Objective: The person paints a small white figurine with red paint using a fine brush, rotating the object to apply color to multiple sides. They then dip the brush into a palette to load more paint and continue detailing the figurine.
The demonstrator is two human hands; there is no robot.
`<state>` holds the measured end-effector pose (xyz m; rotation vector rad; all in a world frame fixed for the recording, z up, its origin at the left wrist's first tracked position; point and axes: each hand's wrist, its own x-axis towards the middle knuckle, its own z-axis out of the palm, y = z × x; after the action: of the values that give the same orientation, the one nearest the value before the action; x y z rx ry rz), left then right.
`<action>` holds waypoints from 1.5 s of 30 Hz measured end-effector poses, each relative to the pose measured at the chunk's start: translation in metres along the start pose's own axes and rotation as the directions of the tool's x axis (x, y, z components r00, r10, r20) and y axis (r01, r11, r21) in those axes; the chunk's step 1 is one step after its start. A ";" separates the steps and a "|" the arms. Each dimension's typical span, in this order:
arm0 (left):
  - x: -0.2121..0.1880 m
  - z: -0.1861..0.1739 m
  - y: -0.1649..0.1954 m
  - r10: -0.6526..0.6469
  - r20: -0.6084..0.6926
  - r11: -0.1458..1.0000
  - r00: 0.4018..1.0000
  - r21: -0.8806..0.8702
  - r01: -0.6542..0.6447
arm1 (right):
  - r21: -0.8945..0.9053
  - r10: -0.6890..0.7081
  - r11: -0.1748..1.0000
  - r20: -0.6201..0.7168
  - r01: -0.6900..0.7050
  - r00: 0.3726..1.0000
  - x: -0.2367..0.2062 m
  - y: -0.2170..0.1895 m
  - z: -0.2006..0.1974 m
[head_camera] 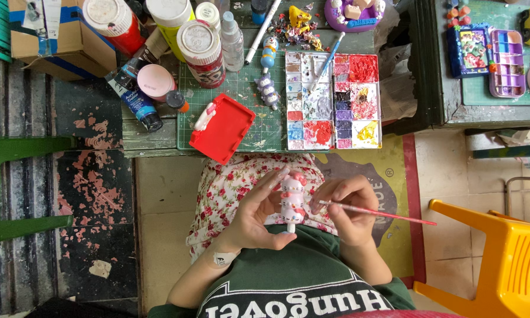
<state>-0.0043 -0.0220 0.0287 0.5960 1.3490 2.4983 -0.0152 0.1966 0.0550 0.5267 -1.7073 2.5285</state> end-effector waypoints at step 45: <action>-0.002 -0.003 0.007 -0.099 0.046 0.991 0.994 -0.087 0.103 | -0.165 -0.002 0.986 0.197 0.035 0.980 0.008 -0.012 0.010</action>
<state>-0.0041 -0.0283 0.0326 0.5432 1.2138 2.4369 -0.0172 0.1909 0.0712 0.7978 -1.9471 2.3596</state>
